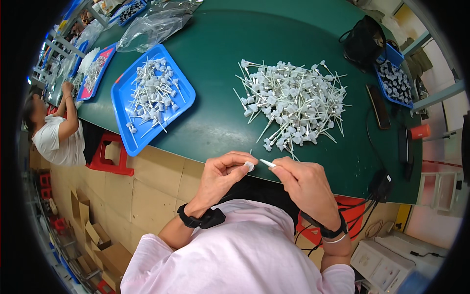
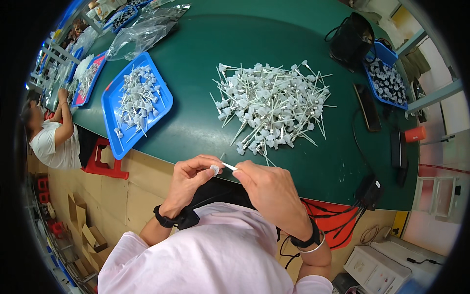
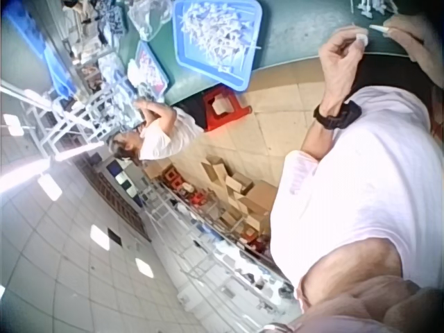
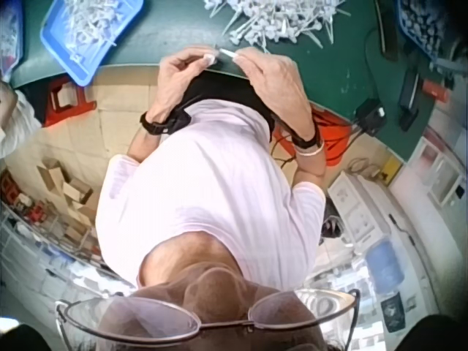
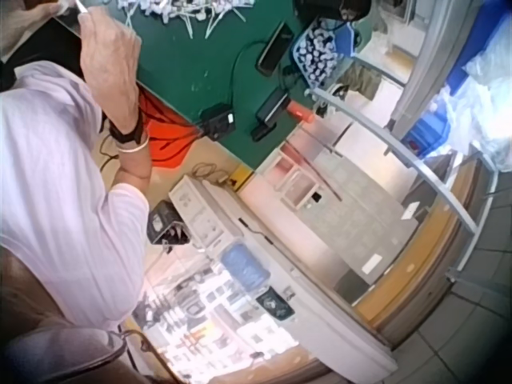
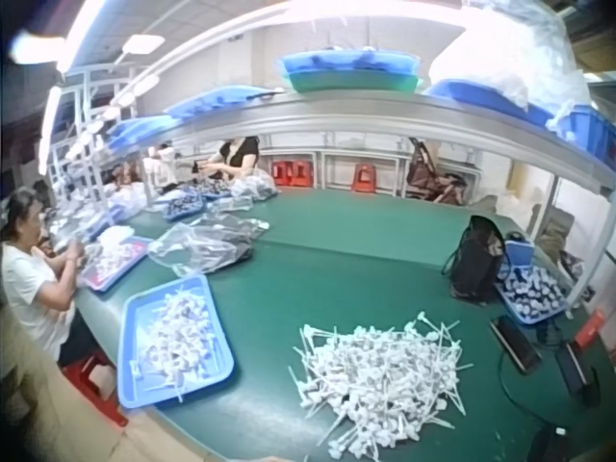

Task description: Assembling small white plastic components by hand at a workbench.

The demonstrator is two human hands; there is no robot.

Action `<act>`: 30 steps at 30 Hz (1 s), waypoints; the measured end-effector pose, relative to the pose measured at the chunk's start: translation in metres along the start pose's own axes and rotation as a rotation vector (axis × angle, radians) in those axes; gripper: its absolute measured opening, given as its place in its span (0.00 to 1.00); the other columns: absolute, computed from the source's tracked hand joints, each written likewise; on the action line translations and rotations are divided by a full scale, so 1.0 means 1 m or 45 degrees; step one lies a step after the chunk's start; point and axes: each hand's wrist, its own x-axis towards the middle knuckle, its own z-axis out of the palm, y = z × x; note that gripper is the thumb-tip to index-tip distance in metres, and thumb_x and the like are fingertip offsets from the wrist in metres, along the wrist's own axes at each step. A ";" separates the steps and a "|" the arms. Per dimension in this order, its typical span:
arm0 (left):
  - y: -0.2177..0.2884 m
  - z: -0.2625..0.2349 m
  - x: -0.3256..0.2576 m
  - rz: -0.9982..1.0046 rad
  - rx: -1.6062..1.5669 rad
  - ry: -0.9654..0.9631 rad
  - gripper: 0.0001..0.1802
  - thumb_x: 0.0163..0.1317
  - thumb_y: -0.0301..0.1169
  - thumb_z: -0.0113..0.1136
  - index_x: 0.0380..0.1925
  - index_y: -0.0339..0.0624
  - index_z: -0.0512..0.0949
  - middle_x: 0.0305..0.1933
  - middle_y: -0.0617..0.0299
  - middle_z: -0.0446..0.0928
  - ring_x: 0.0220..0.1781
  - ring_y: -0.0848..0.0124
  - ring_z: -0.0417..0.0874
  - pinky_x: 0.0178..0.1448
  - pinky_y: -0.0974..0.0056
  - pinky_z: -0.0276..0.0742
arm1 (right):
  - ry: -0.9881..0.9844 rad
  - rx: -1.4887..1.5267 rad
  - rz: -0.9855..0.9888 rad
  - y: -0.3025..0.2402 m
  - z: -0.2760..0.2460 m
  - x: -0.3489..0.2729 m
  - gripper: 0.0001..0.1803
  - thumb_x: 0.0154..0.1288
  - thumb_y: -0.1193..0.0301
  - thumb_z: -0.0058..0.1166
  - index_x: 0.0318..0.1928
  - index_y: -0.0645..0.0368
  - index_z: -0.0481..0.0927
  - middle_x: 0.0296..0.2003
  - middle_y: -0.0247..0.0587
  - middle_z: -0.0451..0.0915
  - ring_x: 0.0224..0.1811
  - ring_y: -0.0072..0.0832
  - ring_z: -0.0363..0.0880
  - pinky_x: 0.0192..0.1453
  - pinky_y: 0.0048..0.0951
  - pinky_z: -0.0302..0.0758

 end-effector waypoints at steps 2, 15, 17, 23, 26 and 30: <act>0.001 -0.001 0.000 0.023 -0.017 0.024 0.09 0.67 0.19 0.59 0.44 0.32 0.85 0.52 0.57 0.81 0.49 0.75 0.80 0.55 0.69 0.77 | 0.006 0.023 0.030 0.001 -0.001 0.000 0.08 0.73 0.69 0.53 0.39 0.61 0.78 0.25 0.51 0.78 0.26 0.53 0.77 0.29 0.44 0.71; 0.079 -0.112 0.046 0.685 1.159 1.087 0.18 0.59 0.21 0.65 0.50 0.40 0.83 0.53 0.55 0.82 0.53 0.66 0.81 0.58 0.59 0.78 | 0.062 0.023 0.138 0.024 0.011 -0.021 0.09 0.72 0.68 0.55 0.42 0.61 0.81 0.22 0.47 0.77 0.23 0.44 0.78 0.27 0.39 0.70; 0.075 -0.098 0.055 0.836 1.550 0.948 0.19 0.56 0.20 0.66 0.50 0.42 0.83 0.55 0.55 0.80 0.55 0.63 0.79 0.59 0.58 0.77 | 0.099 0.028 0.129 0.029 0.011 -0.022 0.09 0.72 0.69 0.55 0.42 0.62 0.82 0.20 0.45 0.77 0.21 0.38 0.77 0.26 0.36 0.69; 0.028 -0.048 0.106 0.882 1.697 0.089 0.15 0.53 0.17 0.64 0.41 0.42 0.84 0.43 0.59 0.80 0.45 0.58 0.76 0.48 0.59 0.76 | 0.136 -0.012 0.086 0.034 0.011 -0.027 0.09 0.72 0.71 0.55 0.43 0.63 0.84 0.18 0.41 0.77 0.17 0.27 0.76 0.25 0.29 0.69; 0.021 -0.045 0.123 0.834 1.832 -0.030 0.12 0.54 0.18 0.63 0.38 0.42 0.84 0.38 0.59 0.78 0.42 0.59 0.75 0.45 0.58 0.75 | 0.124 0.013 0.108 0.032 0.009 -0.029 0.09 0.72 0.70 0.55 0.43 0.63 0.83 0.20 0.43 0.78 0.19 0.32 0.77 0.26 0.33 0.69; 0.021 -0.042 0.126 0.808 1.938 -0.060 0.07 0.54 0.20 0.64 0.33 0.40 0.81 0.34 0.59 0.76 0.42 0.59 0.75 0.44 0.57 0.74 | 0.127 0.025 0.072 0.032 0.011 -0.026 0.08 0.71 0.71 0.56 0.43 0.64 0.83 0.20 0.43 0.78 0.19 0.32 0.77 0.26 0.32 0.70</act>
